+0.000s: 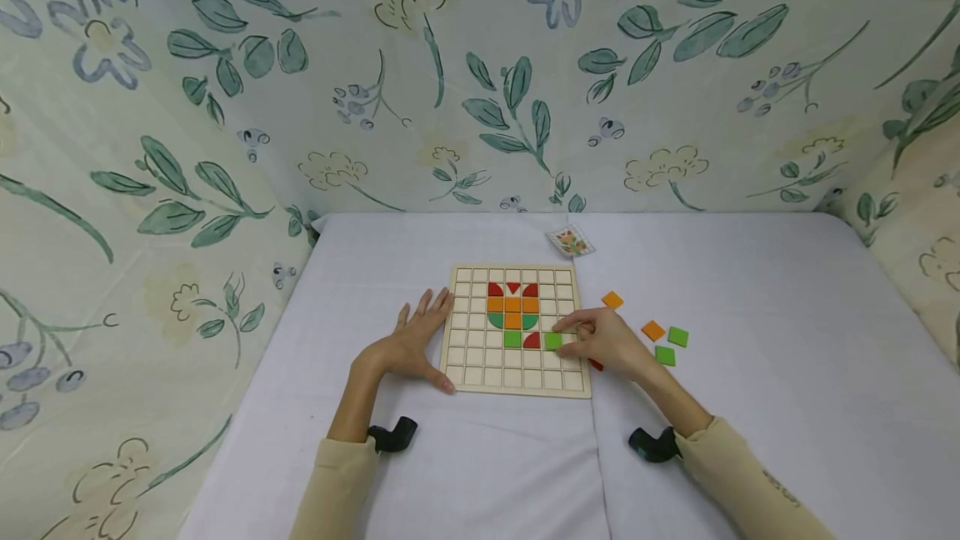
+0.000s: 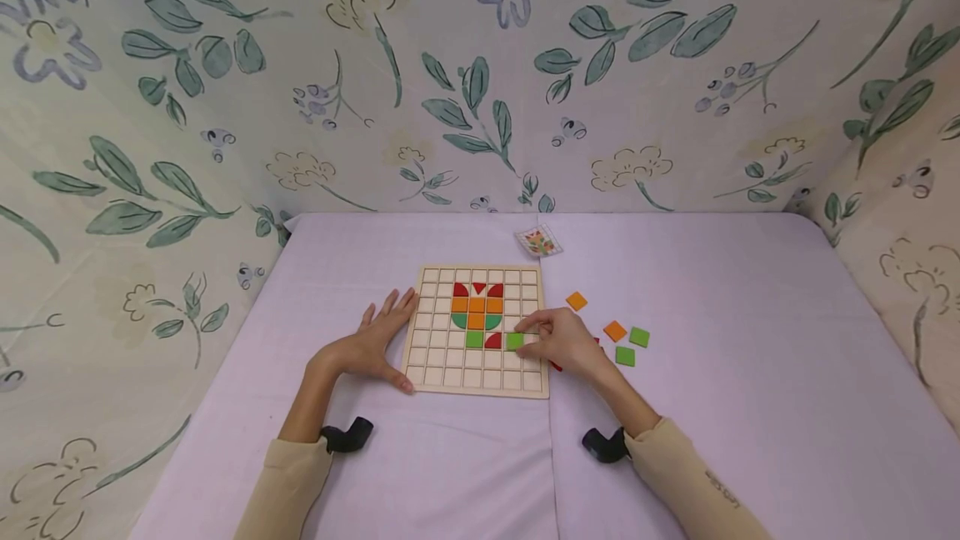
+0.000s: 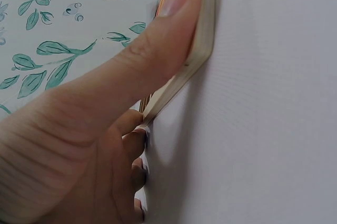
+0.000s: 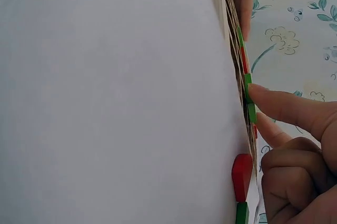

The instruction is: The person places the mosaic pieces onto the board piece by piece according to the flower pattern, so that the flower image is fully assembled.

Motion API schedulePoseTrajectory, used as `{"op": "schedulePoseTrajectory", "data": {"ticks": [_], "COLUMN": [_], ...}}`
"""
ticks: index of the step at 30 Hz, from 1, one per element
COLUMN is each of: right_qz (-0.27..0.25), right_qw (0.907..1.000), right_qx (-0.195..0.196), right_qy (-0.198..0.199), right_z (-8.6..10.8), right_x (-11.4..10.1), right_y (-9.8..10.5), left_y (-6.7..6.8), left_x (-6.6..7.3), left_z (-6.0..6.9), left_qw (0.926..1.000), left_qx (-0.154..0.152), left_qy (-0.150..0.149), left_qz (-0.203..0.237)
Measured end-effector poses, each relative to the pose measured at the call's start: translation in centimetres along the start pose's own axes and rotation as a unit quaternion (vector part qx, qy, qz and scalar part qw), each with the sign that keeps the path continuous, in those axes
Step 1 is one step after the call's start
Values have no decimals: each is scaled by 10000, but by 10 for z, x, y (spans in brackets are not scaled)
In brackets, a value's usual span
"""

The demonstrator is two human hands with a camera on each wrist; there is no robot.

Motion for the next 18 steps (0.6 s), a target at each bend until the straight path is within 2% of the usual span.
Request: {"op": "schedulePoseTrajectory", "data": {"ticks": [11,18], "right_qz": [-14,-48], "right_qw": [10000,9999], "right_qx": [53,102], "right_qy": [-18,-24], "right_z": [0,0], "right_x": [3,3], "right_y": [1,1], "left_y": [3,0], "left_x": [4,1], "left_z": [1,0], "left_qw": [9999,10000], "left_qx": [96,16], "left_qy": [-53,10], "left_qz": [17,43]}}
Point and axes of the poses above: each hand's wrist, its own z-axis away from the middle knuckle, its own y-axis out of the back of the hand, x = y × z, the point moved 8 cm from there along -z, towards the middle knuckle, and after that the axes turned 15 degrees about -y, right-handed, at the moved point
